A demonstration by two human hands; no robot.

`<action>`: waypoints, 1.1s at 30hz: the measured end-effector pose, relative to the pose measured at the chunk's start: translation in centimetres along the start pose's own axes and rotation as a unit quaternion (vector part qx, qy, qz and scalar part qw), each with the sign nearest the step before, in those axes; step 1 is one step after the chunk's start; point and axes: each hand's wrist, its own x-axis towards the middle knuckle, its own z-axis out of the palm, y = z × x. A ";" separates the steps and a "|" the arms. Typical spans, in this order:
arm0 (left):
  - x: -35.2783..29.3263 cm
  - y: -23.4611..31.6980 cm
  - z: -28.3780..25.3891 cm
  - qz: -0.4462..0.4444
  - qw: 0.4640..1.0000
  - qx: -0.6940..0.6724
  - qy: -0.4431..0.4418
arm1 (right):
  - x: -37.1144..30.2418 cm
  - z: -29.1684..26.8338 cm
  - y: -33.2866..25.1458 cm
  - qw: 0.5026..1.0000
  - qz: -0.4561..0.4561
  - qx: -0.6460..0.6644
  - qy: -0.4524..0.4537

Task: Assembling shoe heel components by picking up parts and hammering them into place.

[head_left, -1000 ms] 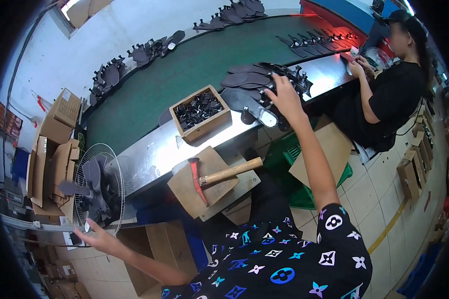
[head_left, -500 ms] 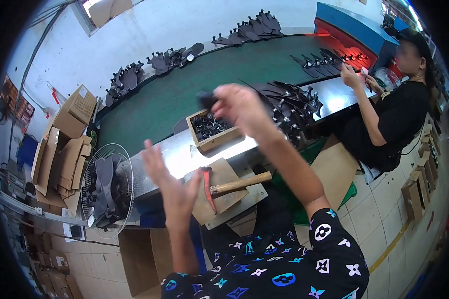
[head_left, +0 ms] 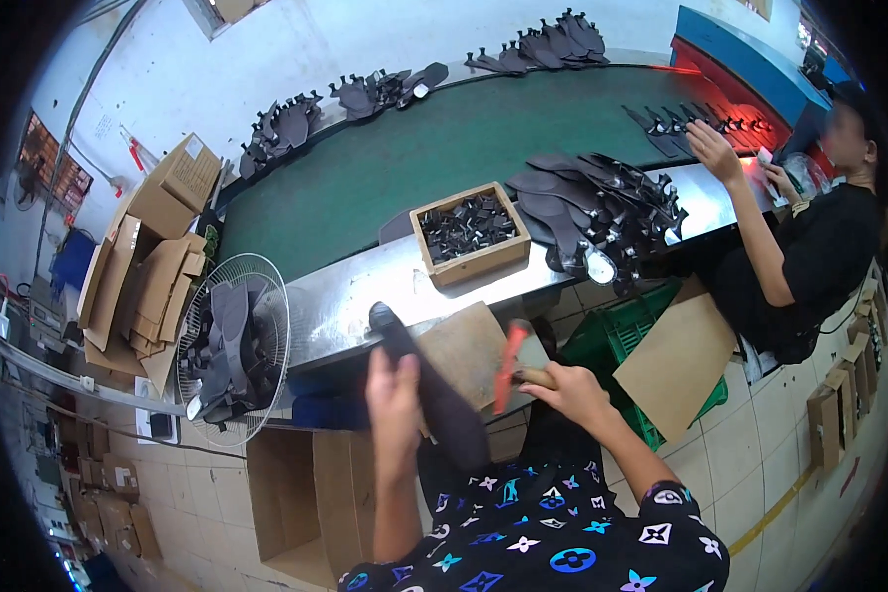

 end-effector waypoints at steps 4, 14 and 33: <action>0.9 -4.9 1.4 0.126 0.826 0.544 0.078 | -6.6 -1.4 0.4 0.976 0.150 0.148 0.052; 22.5 -5.2 7.0 0.337 0.757 0.549 -0.113 | -13.2 -1.0 1.2 0.802 0.378 0.431 0.166; 15.3 -0.2 9.9 0.225 0.919 0.280 -0.163 | -3.3 -6.9 -2.3 0.867 0.162 0.440 0.168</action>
